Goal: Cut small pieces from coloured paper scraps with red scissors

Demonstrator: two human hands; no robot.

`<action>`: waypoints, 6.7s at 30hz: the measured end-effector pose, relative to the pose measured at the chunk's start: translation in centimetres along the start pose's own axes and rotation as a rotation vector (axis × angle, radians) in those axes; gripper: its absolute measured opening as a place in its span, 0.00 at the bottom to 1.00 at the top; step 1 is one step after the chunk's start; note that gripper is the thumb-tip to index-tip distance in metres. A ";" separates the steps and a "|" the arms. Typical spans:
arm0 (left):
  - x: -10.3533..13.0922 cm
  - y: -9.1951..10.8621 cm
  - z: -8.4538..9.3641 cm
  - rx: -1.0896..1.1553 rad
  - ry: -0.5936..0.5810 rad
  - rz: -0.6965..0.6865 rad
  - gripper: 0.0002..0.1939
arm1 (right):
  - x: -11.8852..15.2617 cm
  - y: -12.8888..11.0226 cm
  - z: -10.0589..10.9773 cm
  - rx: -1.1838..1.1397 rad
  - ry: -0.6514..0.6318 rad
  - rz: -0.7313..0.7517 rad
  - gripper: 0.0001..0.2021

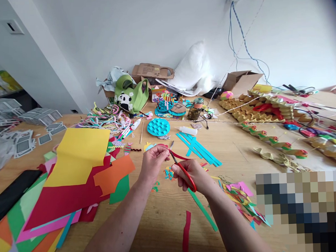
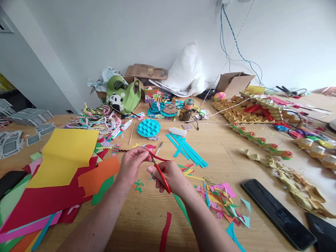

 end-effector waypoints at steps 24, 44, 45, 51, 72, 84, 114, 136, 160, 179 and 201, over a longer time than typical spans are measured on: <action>0.0 -0.3 -0.3 0.043 -0.041 0.058 0.09 | -0.2 0.2 0.1 -0.026 0.030 -0.034 0.27; 0.1 -0.5 -0.4 0.100 -0.111 0.094 0.06 | 0.1 0.3 0.0 -0.070 -0.043 0.037 0.26; 0.1 -0.6 -0.4 0.103 -0.114 0.095 0.06 | 0.2 0.2 0.0 -0.074 -0.049 0.039 0.26; 0.1 -0.4 -0.4 0.109 -0.145 0.097 0.06 | 0.1 0.4 -0.1 -0.091 -0.082 0.064 0.24; 0.0 -0.1 -0.4 0.076 -0.162 0.074 0.06 | 0.3 0.3 -0.2 -0.051 -0.064 0.039 0.26; 0.1 -0.3 -0.5 0.079 -0.144 0.114 0.07 | 0.1 0.2 -0.3 -0.053 -0.053 0.035 0.27; 0.3 0.0 -0.9 0.069 -0.257 0.110 0.05 | 0.3 0.3 0.0 -0.024 -0.123 0.099 0.24; 0.3 0.2 -0.9 0.070 -0.291 0.100 0.05 | 0.5 0.4 -0.1 -0.018 -0.151 0.114 0.30; 0.4 0.3 -0.9 0.071 -0.324 0.115 0.05 | 0.6 0.5 0.1 0.010 -0.142 0.095 0.29; 0.2 -0.2 -0.8 0.074 -0.259 0.117 0.07 | 0.4 0.2 0.2 0.013 -0.095 0.127 0.30; 0.2 0.4 -0.6 0.041 -0.252 0.112 0.05 | 0.5 0.2 0.2 0.001 -0.078 0.067 0.25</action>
Point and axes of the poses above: each hand's wrist, its own x-axis away from the middle knuckle, its own z-axis out of the back of the hand, y = z × x, the point moved 6 cm from there along -x, towards the middle knuckle, and after that the axes turned 4 degrees about -z, right-handed, at the moved point
